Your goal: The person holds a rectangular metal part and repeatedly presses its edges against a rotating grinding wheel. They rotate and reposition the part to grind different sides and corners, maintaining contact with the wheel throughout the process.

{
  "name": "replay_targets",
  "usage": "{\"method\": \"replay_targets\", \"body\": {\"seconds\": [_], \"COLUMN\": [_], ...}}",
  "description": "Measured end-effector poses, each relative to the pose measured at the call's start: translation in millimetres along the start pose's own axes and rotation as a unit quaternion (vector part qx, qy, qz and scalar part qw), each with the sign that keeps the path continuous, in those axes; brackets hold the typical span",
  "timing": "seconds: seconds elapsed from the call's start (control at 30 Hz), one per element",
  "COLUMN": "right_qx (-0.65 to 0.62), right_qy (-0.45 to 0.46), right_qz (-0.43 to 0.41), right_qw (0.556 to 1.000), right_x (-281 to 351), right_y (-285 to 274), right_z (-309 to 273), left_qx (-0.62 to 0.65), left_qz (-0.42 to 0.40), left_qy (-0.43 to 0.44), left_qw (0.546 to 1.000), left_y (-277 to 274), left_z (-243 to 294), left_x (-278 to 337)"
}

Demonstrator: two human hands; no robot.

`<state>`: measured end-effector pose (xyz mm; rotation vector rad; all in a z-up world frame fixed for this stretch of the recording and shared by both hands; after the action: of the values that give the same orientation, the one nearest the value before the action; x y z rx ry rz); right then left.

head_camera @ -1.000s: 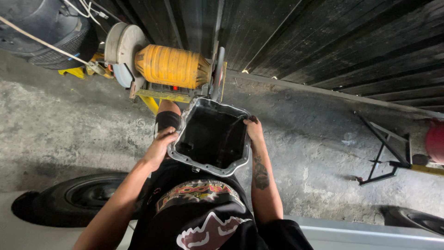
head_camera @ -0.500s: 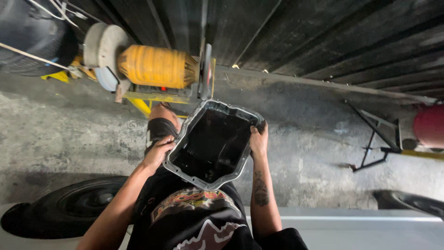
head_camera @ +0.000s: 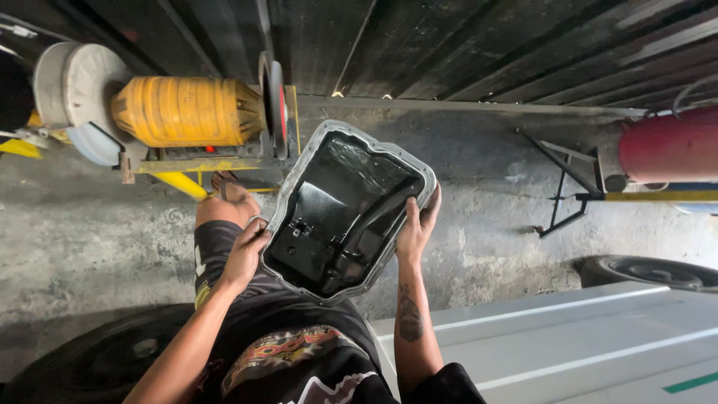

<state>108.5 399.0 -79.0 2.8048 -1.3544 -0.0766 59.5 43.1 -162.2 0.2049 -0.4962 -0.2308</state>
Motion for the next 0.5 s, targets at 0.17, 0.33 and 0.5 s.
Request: {"method": "replay_targets", "body": {"seconds": [0.17, 0.33, 0.5], "right_qx": [0.011, -0.114, -0.149], "right_qy": [-0.047, -0.020, 0.051], "right_qz": [0.058, 0.091, 0.118], "right_qw": [0.997, 0.989, 0.980], "right_x": [11.7, 16.0, 49.6], "right_y": [-0.9, 10.7, 3.5], "right_z": [-53.2, -79.9, -49.6], "left_qx": [0.036, 0.005, 0.060], "left_qz": [0.081, 0.061, 0.169], "left_qy": [0.075, -0.031, -0.110], "left_qw": [0.993, 0.998, 0.978], "left_y": [-10.1, 13.1, 26.6], "left_z": [28.8, -11.7, -54.4], "left_x": [17.4, 58.6, 71.8]}}
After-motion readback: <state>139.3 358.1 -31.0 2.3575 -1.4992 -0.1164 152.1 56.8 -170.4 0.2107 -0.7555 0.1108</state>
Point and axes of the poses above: each hand's wrist, its own x-axis away from the middle knuckle, its own y-axis out of the palm, z = x × y, the point moved 5 cm from there along -x, towards the middle knuckle, and after that the axes turned 7 degrees about z, right-handed, at the moved point
